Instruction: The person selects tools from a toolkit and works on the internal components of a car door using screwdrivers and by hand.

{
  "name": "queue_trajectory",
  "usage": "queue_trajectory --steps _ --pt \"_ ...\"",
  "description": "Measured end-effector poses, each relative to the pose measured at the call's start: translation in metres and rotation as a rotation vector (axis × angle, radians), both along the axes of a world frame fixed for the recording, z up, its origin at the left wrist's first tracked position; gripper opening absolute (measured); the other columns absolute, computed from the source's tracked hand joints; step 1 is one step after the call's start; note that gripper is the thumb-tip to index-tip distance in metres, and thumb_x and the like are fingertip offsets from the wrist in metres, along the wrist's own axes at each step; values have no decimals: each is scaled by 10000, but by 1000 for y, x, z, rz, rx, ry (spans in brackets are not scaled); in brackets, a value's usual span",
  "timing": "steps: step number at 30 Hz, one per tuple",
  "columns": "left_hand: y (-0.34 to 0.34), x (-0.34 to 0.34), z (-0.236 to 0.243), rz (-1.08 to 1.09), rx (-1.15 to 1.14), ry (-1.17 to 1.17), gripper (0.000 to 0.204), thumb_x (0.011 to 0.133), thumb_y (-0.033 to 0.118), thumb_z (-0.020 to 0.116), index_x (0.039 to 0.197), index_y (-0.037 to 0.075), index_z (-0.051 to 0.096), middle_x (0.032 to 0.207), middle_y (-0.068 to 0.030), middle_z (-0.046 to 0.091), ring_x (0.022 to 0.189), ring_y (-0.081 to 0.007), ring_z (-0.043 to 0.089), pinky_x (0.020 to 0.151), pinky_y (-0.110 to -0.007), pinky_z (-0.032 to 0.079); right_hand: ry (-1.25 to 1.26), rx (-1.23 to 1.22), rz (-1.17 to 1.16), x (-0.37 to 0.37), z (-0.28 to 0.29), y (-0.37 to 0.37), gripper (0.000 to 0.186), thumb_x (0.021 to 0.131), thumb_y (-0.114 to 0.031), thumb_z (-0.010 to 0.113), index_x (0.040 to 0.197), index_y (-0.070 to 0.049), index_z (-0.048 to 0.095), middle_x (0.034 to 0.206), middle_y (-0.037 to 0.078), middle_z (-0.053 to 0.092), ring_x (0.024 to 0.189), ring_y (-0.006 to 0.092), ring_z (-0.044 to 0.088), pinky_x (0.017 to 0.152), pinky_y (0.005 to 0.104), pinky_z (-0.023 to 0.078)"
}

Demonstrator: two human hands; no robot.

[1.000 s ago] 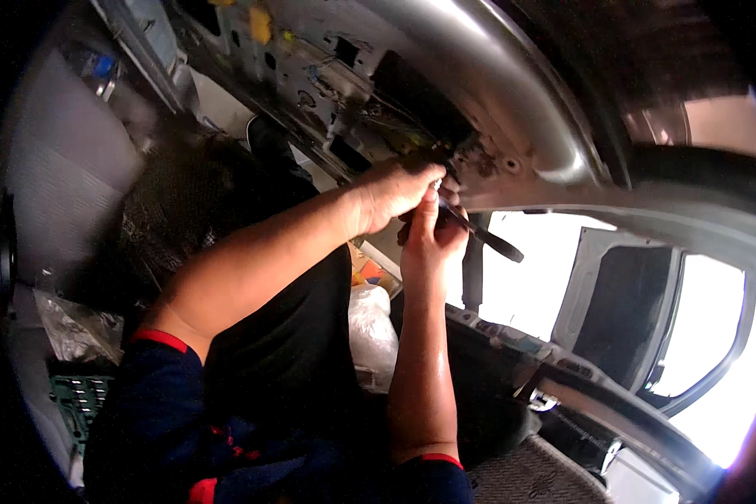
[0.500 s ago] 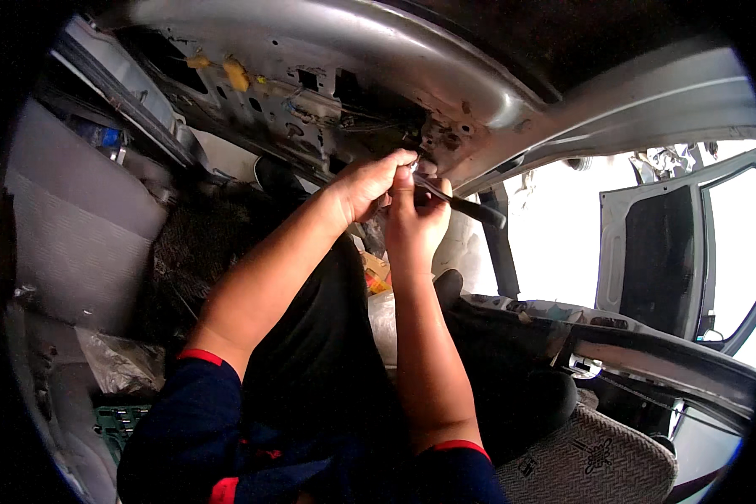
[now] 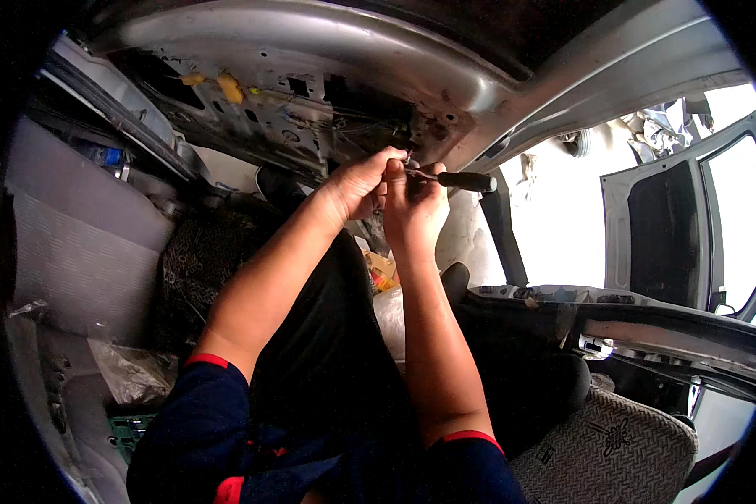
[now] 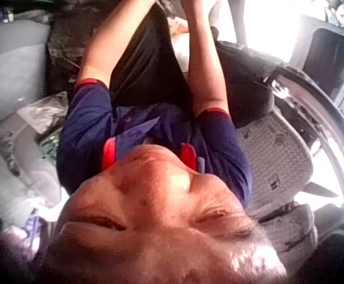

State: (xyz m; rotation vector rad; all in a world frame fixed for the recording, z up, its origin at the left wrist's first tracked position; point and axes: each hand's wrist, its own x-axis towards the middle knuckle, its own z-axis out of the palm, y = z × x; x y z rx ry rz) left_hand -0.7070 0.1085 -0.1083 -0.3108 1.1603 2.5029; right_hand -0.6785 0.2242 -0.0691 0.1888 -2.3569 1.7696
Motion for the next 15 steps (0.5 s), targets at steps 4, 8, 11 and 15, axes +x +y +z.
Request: queue_trajectory --steps 4,8,11,15 --pt "12 1 10 30 112 -111 246 924 403 641 818 181 648 667 60 553 558 -87 480 524 -242 386 -291 -710 172 -7 -18 4 213 963 -264 701 927 -81 597 792 -4 618 647 80 558 563 249 459" --pt "-1 -5 -10 -50 109 -43 225 927 379 651 862 163 651 717 58 597 593 -75 523 545 -227 427 -276 -706 149 -3 -10 -3 242 964 -285 696 922 -73 587 789 8 620 635 115 576 547 251 456" --pt "6 1 0 26 105 -15 212 946 359 638 870 161 644 732 56 614 604 -63 543 550 -213 443 13 141 -52 -2 4 6 341 943 -326 722 996 -15 593 862 42 665 705 167 644 639 303 530" --pt "7 -4 -3 2 132 14 220 974 347 604 850 168 635 725 51 615 613 -61 562 559 -206 462 -407 -858 154 -8 -16 5 236 981 -311 672 969 -83 615 859 23 648 729 117 594 610 260 471"
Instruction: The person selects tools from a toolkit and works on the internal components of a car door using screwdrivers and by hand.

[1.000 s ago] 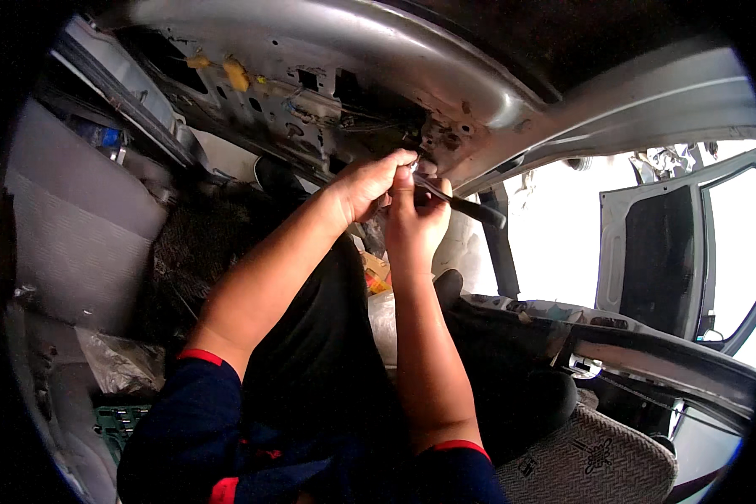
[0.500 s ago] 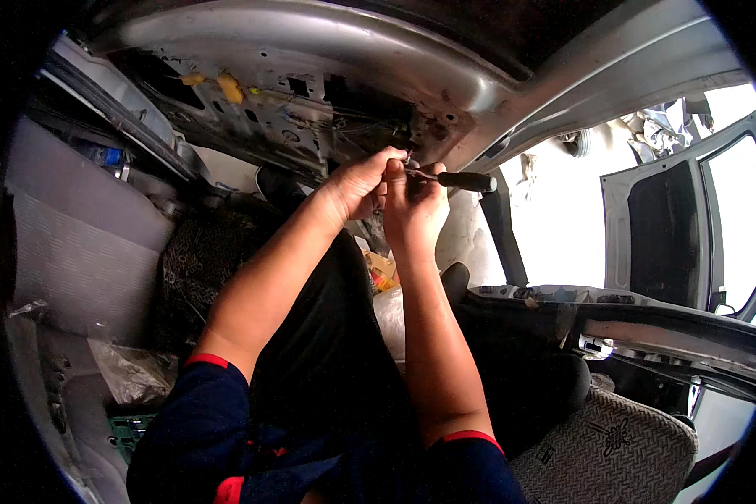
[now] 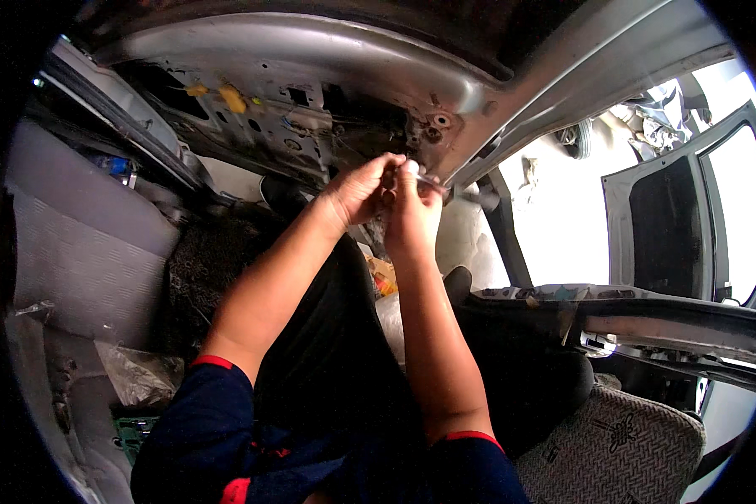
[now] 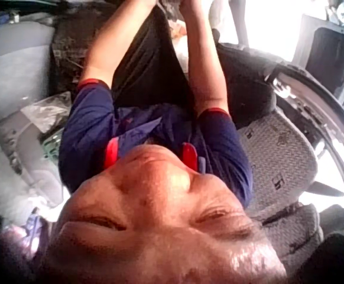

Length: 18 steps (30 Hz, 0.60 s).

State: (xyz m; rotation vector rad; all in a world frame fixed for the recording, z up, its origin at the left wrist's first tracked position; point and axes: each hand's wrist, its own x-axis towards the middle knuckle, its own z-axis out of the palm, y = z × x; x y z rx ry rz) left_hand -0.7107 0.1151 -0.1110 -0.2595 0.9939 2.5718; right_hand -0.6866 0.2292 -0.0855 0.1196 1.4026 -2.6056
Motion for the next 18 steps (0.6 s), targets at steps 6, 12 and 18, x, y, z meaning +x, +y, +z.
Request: queue_trajectory --steps 6,12,18 --pt "1 13 17 23 -41 -1 238 942 399 636 841 183 638 692 52 587 592 -105 536 589 -255 453 333 760 -11 9 23 7 279 968 -284 683 1016 -20 605 919 62 685 788 133 645 667 284 533" --pt "1 -3 -4 -92 25 23 260 985 396 563 868 183 654 697 53 596 635 -102 550 610 -239 443 -78 -410 302 -7 -18 20 259 970 -284 689 995 -51 577 880 41 654 756 121 617 670 275 509" --pt "4 3 2 33 -107 -63 258 987 384 560 904 169 675 781 40 658 707 -107 611 651 -246 479 309 629 -145 8 15 3 264 963 -272 698 999 -32 593 844 27 662 712 100 604 595 253 482"
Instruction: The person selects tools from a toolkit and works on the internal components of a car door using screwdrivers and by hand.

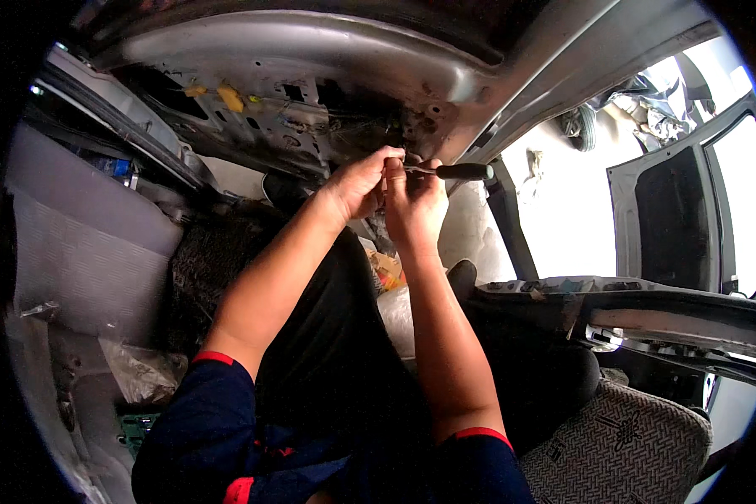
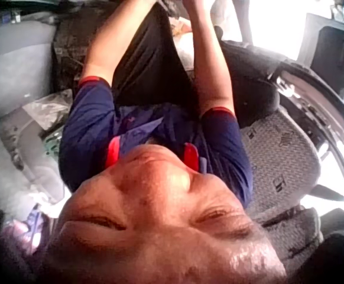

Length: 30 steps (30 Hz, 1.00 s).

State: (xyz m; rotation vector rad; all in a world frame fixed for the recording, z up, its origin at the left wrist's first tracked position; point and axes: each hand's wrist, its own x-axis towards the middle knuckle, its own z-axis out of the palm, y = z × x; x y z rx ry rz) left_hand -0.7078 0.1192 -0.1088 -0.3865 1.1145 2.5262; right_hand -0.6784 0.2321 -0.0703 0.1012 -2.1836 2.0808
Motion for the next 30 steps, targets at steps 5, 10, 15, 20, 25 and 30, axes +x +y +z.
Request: queue_trajectory --steps 5,10,15,20,25,30 --pt "-12 -8 -18 -302 299 219 260 984 381 562 931 158 684 815 26 667 706 -118 597 684 -263 486 -516 -957 343 -9 -22 9 159 974 -224 683 1009 -94 597 783 -18 604 609 60 497 527 217 380" --pt "5 4 10 49 60 -40 251 976 368 578 914 146 677 761 38 636 673 -106 570 656 -252 464 158 126 43 -3 -2 1 220 979 -258 679 969 -67 570 802 -10 632 672 98 587 591 257 474" --pt "3 2 1 34 126 42 242 965 364 601 903 142 675 745 46 628 673 -99 572 642 -252 466 -468 -897 253 -2 -6 -1 208 981 -329 669 930 -138 604 755 -38 591 662 88 535 564 236 414" --pt "-2 4 5 -21 33 69 269 980 358 561 1001 129 703 886 7 708 802 -119 646 743 -309 520 5 -135 89 -3 -4 1 218 964 -246 699 976 -50 607 828 13 656 769 109 616 674 281 506" --pt "6 6 9 11 62 59 255 988 382 567 904 162 665 764 40 632 665 -110 570 627 -280 468 -312 -576 154 -9 -12 5 244 987 -318 660 959 -80 617 775 -9 626 660 103 563 572 259 441" --pt "5 3 6 44 74 7 233 966 364 614 834 174 633 703 49 616 603 -96 559 572 -233 451 -51 -180 5 1 6 -2 240 967 -267 695 958 -44 608 769 5 638 674 126 599 613 271 484"
